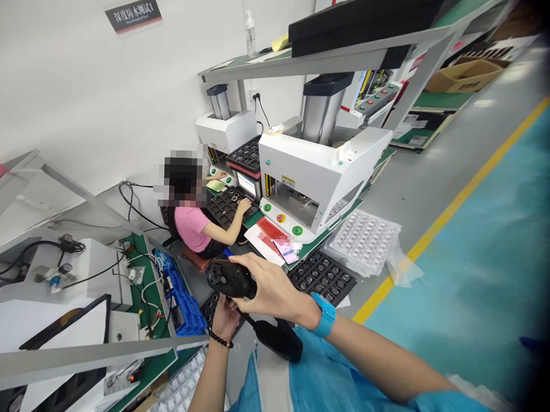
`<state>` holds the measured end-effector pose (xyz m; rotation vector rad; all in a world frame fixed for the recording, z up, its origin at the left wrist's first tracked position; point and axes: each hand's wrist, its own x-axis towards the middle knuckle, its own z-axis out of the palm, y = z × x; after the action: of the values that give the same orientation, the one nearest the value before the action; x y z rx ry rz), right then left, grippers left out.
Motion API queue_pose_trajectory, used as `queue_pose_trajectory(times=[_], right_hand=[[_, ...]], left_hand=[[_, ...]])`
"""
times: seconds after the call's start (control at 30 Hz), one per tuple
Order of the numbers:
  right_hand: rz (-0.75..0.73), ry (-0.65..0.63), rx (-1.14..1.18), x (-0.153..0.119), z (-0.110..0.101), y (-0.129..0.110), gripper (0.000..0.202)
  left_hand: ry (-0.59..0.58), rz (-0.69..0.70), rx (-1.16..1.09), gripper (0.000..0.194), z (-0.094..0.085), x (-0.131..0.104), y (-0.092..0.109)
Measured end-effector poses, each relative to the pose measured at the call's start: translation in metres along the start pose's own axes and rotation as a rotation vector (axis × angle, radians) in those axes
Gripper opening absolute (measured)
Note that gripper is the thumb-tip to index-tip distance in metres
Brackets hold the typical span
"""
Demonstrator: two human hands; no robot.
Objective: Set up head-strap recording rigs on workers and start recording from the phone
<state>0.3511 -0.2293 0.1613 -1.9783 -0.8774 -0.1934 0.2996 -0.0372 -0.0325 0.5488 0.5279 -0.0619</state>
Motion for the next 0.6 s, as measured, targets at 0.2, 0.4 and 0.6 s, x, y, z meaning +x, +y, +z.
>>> queue_pose_trajectory(times=[0.2, 0.4, 0.6], right_hand=[[0.01, 0.0, -0.01, 0.001, 0.001, 0.002, 0.069], [0.013, -0.011, -0.013, -0.007, 0.006, 0.011, 0.068], [-0.029, -0.066, 0.022, -0.002, 0.023, 0.042, 0.068]], left_hand=[[0.0, 0.016, 0.009, 0.02, 0.001, 0.0, -0.001], [-0.056, 0.037, 0.054, 0.034, 0.007, -0.009, -0.002], [0.181, 0.322, 0.463, 0.052, 0.006, -0.034, 0.002]])
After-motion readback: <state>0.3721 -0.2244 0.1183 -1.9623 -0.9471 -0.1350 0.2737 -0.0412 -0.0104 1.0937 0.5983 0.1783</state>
